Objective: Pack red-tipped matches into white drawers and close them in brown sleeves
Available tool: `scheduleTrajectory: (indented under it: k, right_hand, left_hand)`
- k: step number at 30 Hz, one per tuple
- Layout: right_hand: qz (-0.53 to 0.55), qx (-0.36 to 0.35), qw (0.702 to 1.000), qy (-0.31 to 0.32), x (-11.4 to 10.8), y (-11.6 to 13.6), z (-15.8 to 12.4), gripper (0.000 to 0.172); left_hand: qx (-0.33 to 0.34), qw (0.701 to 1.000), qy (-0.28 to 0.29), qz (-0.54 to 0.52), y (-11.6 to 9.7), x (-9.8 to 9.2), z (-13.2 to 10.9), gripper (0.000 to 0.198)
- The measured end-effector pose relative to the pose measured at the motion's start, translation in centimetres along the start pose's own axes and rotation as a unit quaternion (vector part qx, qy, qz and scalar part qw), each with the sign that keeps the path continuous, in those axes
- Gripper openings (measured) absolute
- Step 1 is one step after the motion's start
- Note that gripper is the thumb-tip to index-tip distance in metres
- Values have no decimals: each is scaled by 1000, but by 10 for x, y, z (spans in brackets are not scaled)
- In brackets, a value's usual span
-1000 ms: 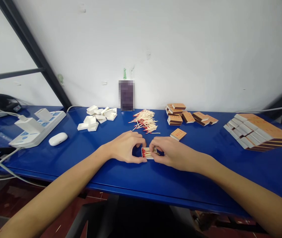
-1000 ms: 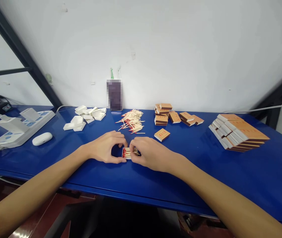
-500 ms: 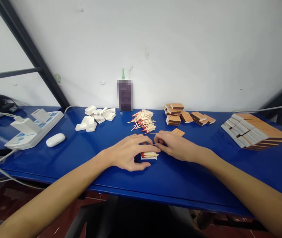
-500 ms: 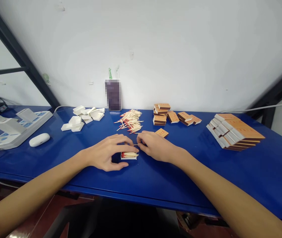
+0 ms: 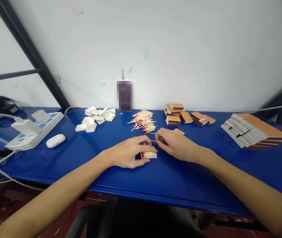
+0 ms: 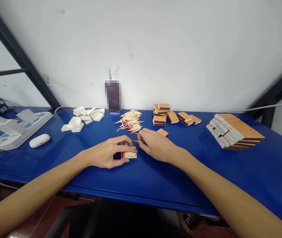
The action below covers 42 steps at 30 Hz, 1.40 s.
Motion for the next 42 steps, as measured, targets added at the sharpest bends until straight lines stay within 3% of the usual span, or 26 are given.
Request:
scheduleTrajectory:
  k: [7,11,16,20,22,26,29,31,37,42]
  right_hand:
    - [63,-36,997,-11,-11,13,-2,8]
    - [86,-75,993,6,1,25,-3,10]
    - [60,-76,995,-20,8,26,-1,8]
    - [28,-58,995,-74,-16,16,-1,8]
    - [-41,-39,994,-90,-30,4,-3,14]
    - [-176,2,984,-20,-36,-33,-9,28]
    - [-197,33,979,27,-30,-55,-12,46]
    - [-186,52,980,41,-26,-59,-13,46]
    - [-49,37,992,108,-23,-26,-12,32]
    - [3,5,994,112,-20,-8,-12,29]
  left_hand:
    - [-87,996,2,17,14,-9,-3,51]
    - [-107,994,7,30,17,-10,-3,41]
    - [-84,995,11,44,15,-9,-3,32]
    - [-51,995,11,85,14,-9,-3,32]
    - [-36,993,12,110,14,-10,-3,34]
    - [-4,989,22,146,14,-9,-2,37]
    - [11,986,28,166,15,-8,-2,37]
    - [4,987,22,158,16,-8,-3,38]
    - [-23,991,-3,129,18,-11,-2,33]
    - [-15,991,10,129,15,-11,-1,29]
Point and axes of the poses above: each hand's wrist, its own z-axis towards the middle knuckle, its own x-axis out of the palm, y = z × x, the point moved 5 cm from there along z, towards the middle knuckle, and after that the axes turned 5 degrees about -y, right-handed, at the moved point
